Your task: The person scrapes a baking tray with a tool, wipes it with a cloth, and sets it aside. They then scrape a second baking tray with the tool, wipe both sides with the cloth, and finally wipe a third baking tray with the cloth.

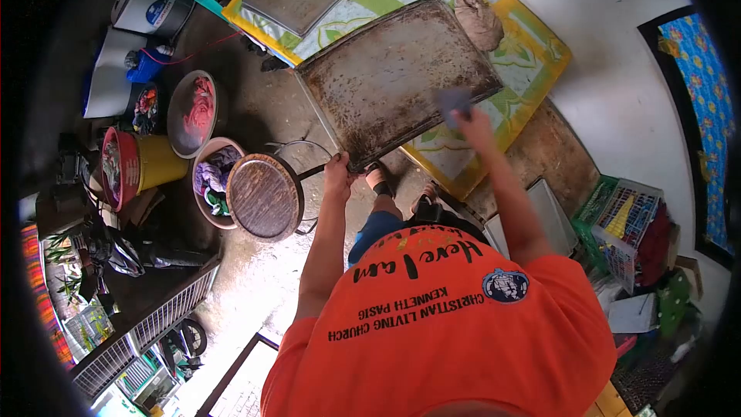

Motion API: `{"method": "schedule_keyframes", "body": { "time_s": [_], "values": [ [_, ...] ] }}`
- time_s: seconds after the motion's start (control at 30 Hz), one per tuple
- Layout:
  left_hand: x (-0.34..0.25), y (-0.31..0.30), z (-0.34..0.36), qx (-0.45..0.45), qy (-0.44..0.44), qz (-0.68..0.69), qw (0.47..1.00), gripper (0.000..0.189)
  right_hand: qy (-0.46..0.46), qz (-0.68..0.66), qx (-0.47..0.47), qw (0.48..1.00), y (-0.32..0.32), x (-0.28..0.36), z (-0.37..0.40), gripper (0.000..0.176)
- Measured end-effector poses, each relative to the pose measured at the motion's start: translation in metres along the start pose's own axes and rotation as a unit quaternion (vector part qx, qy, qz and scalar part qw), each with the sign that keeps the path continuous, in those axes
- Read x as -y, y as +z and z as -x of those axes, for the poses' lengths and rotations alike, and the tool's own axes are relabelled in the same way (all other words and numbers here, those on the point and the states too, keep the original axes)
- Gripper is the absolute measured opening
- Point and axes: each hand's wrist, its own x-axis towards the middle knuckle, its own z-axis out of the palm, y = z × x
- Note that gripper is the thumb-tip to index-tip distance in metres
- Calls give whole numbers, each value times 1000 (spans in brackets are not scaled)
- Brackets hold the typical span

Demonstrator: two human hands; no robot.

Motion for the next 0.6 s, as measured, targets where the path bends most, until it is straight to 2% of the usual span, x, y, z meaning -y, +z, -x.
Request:
{"method": "schedule_keyframes", "body": {
  "time_s": [0.07, 0.13, 0.17, 0.2, 0.23, 0.27, 0.33, 0.43, 0.53, 0.6],
  "values": [
    [-23, 21, 20, -47, 16, 11, 999, 21, 52, -103, -77, 990, -38, -37, -23, 43],
    [-39, 23, 30, -38, 45, 8, 998, 25, 103, -205, -150, 962, -63, -63, -40, 38],
    [-52, 31, 40, -34, 61, 7, 998, 27, 116, -220, -152, 957, -64, -59, -39, 39],
    [-65, 41, 50, -52, 64, 30, 996, 42, 128, -235, -153, 951, -64, -54, -34, 39],
    [-71, 42, 52, -46, 83, 14, 995, 45, 141, -250, -154, 946, -63, -44, -26, 40],
    [-76, 39, 52, -41, 103, -3, 994, 49, 91, -305, -151, 936, -53, -14, -10, 38],
    [-93, 51, 65, -41, 115, 2, 993, 62, 77, -323, -102, 938, -24, 15, 10, 36],
    [-113, 50, 71, -18, 88, 37, 995, 61, -54, -265, -85, 959, -16, 46, 22, 37],
    [-130, 45, 75, -4, 84, 22, 996, 48, 55, -310, -167, 934, -69, 17, -27, 33],
    [-139, 53, 83, -15, 92, 5, 996, 40, 36, -333, -177, 925, -89, 21, -41, 33]
  ]
}}
